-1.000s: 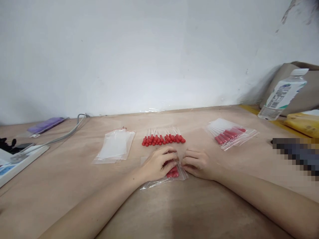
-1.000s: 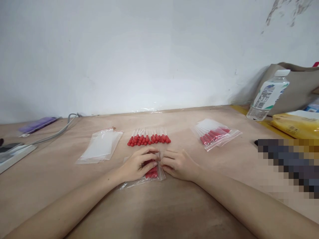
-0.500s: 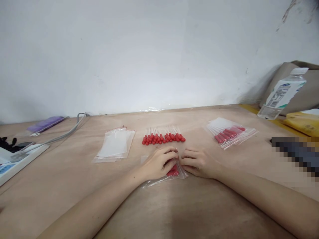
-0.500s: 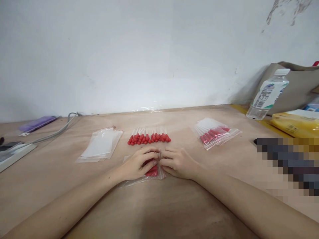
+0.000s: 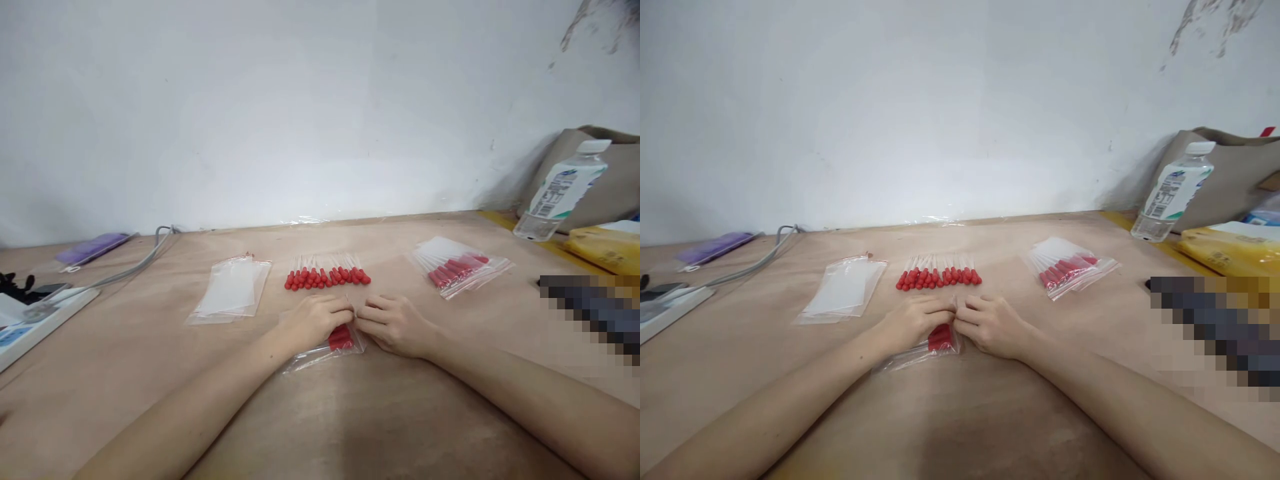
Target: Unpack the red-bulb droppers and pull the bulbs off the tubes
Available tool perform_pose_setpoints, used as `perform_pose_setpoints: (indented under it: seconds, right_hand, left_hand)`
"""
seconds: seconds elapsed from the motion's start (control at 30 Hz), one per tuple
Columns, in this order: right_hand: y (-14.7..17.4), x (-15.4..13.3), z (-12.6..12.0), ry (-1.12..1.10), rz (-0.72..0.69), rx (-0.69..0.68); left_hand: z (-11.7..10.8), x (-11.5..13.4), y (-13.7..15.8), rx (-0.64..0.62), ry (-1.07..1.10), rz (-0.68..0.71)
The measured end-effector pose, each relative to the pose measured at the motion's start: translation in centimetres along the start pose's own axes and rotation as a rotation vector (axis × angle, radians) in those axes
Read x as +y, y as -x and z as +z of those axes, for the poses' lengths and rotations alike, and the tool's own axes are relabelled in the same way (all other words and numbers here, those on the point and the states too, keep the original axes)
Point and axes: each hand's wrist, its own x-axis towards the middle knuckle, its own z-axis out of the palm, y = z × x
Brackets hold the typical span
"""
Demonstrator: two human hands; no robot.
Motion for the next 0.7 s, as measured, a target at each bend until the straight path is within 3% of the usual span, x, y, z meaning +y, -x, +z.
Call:
perform_pose_setpoints:
  seconds: [0.2, 0.43, 0.57, 0.7]
  right_hand:
    - [-0.4, 0.0, -0.2, 0.034, -0.066, -0.052]
    - [0.0, 0.6, -0.3, -0.031, -0.065, -0.165]
    - [0.2, 0.7, -1.1, -0.205, 0.055, -0.241]
    - [0.0, 0.4, -1.9, -0.460, 0.342, -0.252]
  left_hand:
    - [0.5, -0.4, 0.4, -0.069, -0.139, 0.151]
    - [-1.0, -0.7, 0.5, -0.139, -0.107, 0.114]
    - [-2.4, -1.5, 1.0, -0.065, -0.181, 0.075]
    - [-3.0, -2.1, 1.1, -0.035, -0.198, 0.036]
